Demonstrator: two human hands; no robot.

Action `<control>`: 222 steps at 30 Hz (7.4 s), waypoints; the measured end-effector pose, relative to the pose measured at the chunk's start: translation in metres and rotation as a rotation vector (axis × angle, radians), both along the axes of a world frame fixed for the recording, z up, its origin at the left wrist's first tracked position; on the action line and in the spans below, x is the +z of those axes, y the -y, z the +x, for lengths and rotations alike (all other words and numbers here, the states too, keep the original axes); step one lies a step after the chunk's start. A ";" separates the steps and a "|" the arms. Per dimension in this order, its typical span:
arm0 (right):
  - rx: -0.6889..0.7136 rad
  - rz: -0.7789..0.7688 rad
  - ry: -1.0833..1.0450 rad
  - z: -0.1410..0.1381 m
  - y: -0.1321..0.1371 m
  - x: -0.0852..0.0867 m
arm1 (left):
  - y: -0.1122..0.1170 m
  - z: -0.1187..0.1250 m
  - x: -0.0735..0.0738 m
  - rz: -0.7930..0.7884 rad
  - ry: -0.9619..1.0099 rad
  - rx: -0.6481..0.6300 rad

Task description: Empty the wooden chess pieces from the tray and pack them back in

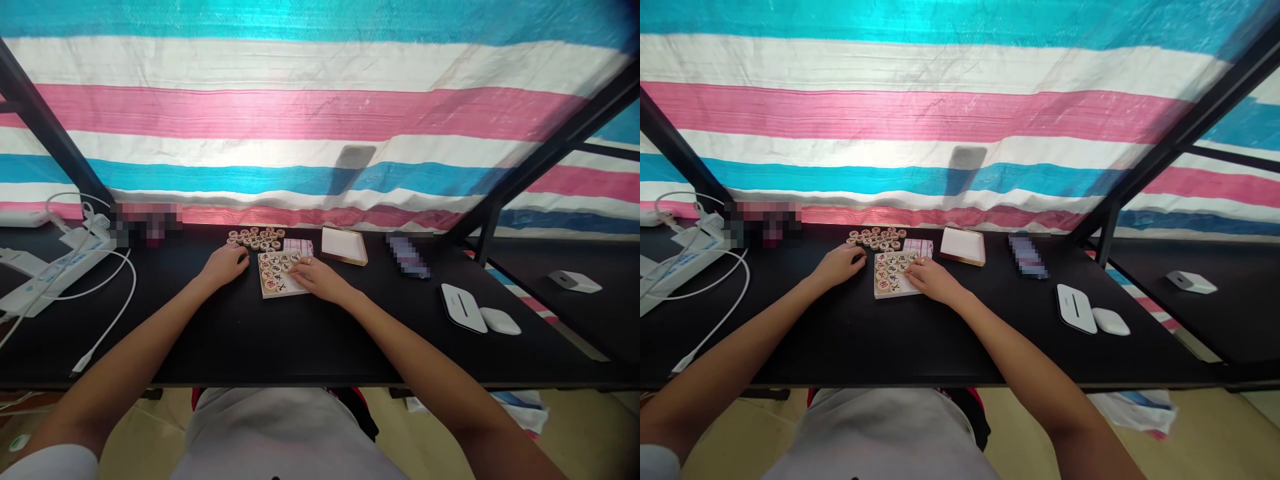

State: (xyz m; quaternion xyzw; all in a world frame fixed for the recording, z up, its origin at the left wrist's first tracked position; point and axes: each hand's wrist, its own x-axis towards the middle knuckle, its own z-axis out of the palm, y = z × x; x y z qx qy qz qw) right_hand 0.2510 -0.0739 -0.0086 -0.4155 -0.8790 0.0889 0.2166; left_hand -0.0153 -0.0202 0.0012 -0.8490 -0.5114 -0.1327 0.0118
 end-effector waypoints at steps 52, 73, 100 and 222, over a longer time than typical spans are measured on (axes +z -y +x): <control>-0.097 0.031 -0.026 -0.002 0.003 0.000 | -0.010 0.001 -0.012 0.014 0.047 -0.178; 0.221 0.078 -0.098 -0.006 0.019 0.013 | 0.040 0.033 0.004 0.232 0.427 -0.520; -0.112 0.011 -0.035 0.008 0.003 0.012 | 0.007 0.007 -0.004 0.066 0.246 -0.138; -0.188 -0.045 0.019 0.003 0.000 0.003 | -0.014 0.007 -0.016 0.107 -0.013 -0.161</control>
